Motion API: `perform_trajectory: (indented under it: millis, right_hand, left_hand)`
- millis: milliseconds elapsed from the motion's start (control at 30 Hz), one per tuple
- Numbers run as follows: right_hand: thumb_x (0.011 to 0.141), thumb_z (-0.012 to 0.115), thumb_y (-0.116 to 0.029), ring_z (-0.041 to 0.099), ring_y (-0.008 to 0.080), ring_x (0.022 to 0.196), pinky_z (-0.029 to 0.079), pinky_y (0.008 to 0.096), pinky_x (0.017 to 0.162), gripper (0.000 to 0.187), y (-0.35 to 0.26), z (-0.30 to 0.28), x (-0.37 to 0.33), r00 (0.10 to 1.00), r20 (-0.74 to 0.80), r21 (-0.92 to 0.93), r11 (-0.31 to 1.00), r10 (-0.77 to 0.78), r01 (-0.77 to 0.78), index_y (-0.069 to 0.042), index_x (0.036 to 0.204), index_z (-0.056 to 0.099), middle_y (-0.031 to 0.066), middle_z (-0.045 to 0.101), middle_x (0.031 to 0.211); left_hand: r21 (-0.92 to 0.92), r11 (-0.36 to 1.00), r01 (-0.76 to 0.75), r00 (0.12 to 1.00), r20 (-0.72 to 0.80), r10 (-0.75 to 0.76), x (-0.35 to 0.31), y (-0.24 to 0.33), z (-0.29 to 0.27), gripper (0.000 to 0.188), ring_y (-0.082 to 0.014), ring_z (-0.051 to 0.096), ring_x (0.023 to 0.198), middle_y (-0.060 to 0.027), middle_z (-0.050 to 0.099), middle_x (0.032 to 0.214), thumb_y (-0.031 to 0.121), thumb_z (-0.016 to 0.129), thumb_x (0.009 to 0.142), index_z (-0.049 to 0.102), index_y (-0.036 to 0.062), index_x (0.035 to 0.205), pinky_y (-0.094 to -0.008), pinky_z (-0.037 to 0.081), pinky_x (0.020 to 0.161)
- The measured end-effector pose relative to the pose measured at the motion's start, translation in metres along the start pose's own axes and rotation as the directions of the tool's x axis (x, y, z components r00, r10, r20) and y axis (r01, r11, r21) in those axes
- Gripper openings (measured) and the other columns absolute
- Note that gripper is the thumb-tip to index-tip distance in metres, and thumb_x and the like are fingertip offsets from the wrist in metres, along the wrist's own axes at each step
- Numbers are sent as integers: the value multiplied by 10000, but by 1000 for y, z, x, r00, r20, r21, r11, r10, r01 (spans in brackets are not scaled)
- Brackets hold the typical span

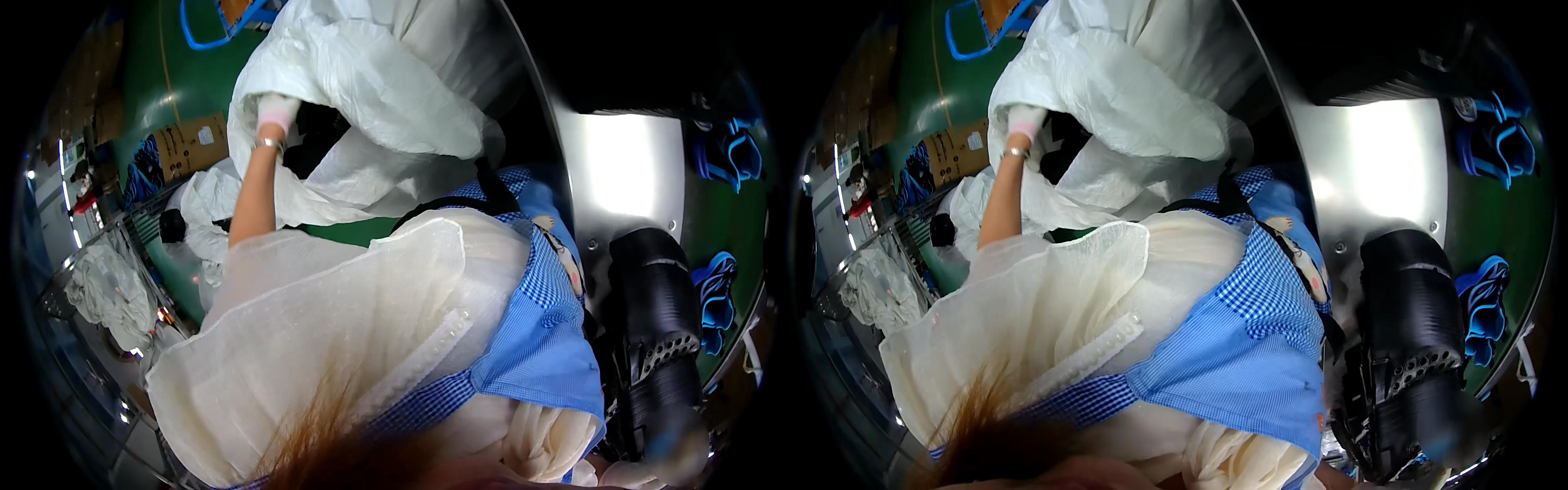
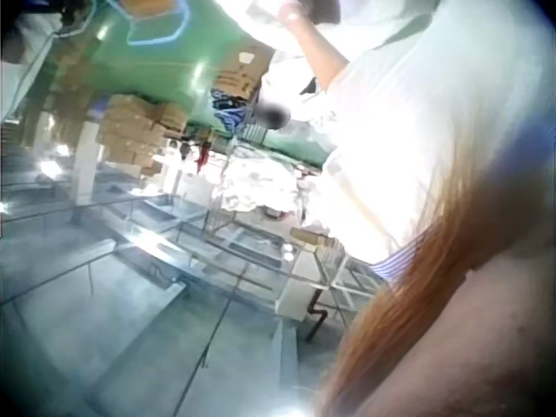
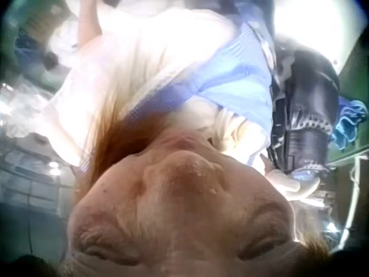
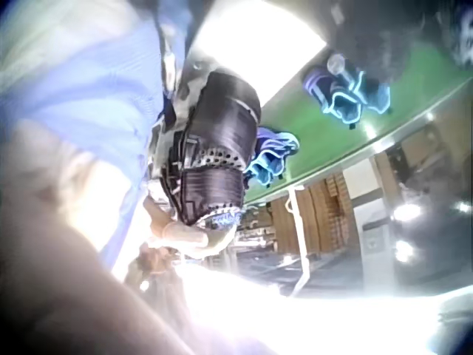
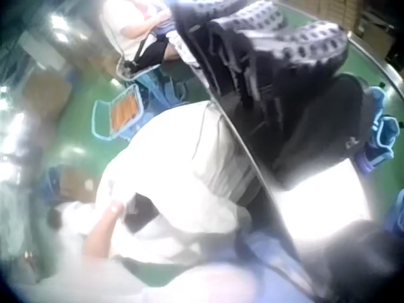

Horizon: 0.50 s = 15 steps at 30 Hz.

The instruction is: The person, wearing white gloves, matches black shoe soles with blue and black shoe uppers by picking up a sole, aligning it with an upper on the production line, and then placing both into a white bag.

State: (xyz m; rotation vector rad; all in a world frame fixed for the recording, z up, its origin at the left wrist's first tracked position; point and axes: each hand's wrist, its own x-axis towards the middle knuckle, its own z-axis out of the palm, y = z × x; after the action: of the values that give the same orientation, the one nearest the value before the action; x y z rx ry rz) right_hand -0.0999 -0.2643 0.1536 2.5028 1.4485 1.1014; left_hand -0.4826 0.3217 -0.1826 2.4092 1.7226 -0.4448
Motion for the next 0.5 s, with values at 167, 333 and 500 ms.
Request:
perform_trajectory:
  millis: [167, 333, 500]
  right_hand:
    - [996, 341, -384, 617, 378, 829, 490, 490, 732, 490, -39, -12, 29, 973, 226, 8, 999, 36, -39, -39, 1344, 361, 266, 619, 972]
    - [987, 395, -352, 590, 359, 936, 415, 490, 850, 432, -53, -18, 32, 951, 203, 88, 962, 235, -257, -13, 1248, 455, 230, 639, 987]
    - [979, 449, -319, 562, 340, 1043, 340, 490, 969, 389, -74, -22, 31, 896, 227, 167, 891, 382, -422, 13, 1153, 549, 194, 659, 1001]
  left_hand:
    - [-169, 964, -206, 953, -256, 159, 72, 1, -32, 454, -369, 619, 1009, -222, 646, 1087, 376, 518, 842, 640, 13, 1086, -402, 483, 872]
    - [-102, 945, -311, 940, -179, 290, 86, 30, -53, 488, -345, 557, 1153, -201, 584, 1254, 373, 491, 878, 582, 41, 1225, -378, 444, 955]
    - [93, 984, -151, 988, 52, 147, 77, 2, -26, 469, -335, 532, 1188, -193, 556, 1297, 354, 486, 893, 570, 62, 1251, -375, 426, 979]
